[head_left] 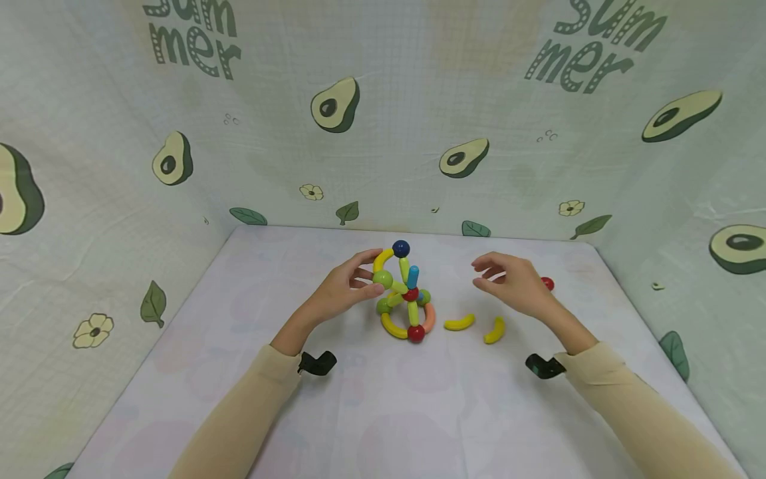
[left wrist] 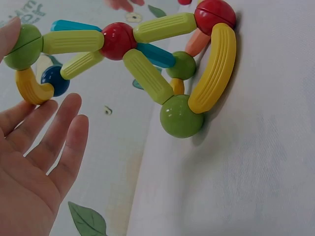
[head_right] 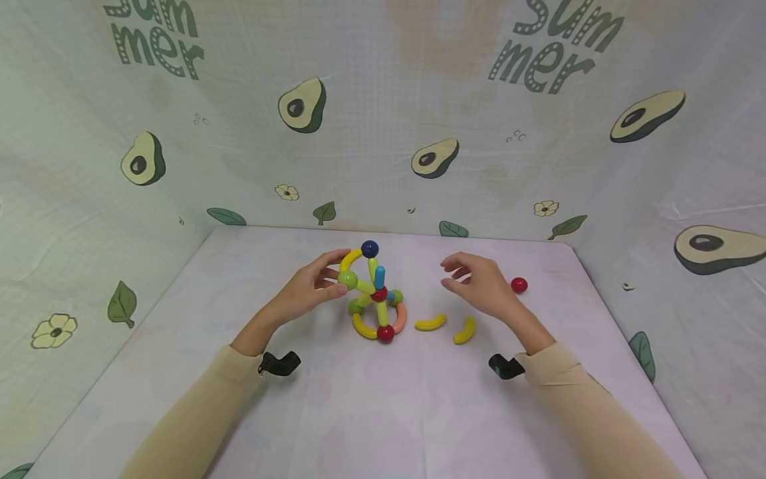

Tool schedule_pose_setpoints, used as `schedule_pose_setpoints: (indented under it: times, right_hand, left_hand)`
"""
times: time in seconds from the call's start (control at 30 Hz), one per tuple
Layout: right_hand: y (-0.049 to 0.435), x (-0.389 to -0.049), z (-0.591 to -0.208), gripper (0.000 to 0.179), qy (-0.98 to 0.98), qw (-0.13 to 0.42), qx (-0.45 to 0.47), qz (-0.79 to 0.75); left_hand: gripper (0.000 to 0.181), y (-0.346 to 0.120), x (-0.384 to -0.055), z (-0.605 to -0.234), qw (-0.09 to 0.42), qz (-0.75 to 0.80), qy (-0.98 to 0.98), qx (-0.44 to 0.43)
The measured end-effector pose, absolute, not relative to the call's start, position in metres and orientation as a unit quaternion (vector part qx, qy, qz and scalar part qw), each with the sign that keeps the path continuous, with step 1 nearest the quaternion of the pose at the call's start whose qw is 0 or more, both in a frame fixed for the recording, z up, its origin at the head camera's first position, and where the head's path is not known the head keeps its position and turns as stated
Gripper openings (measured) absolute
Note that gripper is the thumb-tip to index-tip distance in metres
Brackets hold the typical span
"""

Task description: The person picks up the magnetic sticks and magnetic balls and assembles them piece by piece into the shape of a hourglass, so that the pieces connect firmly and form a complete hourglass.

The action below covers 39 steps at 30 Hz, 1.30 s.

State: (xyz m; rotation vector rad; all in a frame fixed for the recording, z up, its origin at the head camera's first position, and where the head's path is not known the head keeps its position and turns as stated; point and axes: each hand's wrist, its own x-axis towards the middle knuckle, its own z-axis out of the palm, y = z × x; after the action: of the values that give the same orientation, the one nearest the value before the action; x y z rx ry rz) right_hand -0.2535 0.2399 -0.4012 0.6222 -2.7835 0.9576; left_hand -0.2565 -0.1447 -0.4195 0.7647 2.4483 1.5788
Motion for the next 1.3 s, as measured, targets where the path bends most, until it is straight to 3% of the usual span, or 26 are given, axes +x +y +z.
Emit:
schedule_pose_setpoints:
  times: [0.27, 0.53, 0.97, 1.3]
  right_hand:
    - [0.322, -0.259, -0.404, 0.036, -0.949, 0.085, 0.159, 0.258]
    - [0.366, -0.271, -0.429, 0.038, -0.96, 0.066, 0.135, 0.238]
    - [0.386, -0.28, -0.458, 0.041, -0.967, 0.015, 0.107, 0.23]
    - [0.373, -0.275, -0.459, 0.039, -0.968, 0.031, 0.111, 0.222]
  left_hand:
    - [0.076, -0.143, -0.256, -0.419, 0.064, 0.52, 0.813, 0.252]
    - [0.077, -0.144, -0.256, -0.419, 0.068, 0.519, 0.814, 0.252]
    - [0.076, -0.144, -0.257, -0.419, 0.066, 0.516, 0.814, 0.258]
    - [0.08, -0.144, -0.256, -0.418, 0.073, 0.516, 0.815, 0.255]
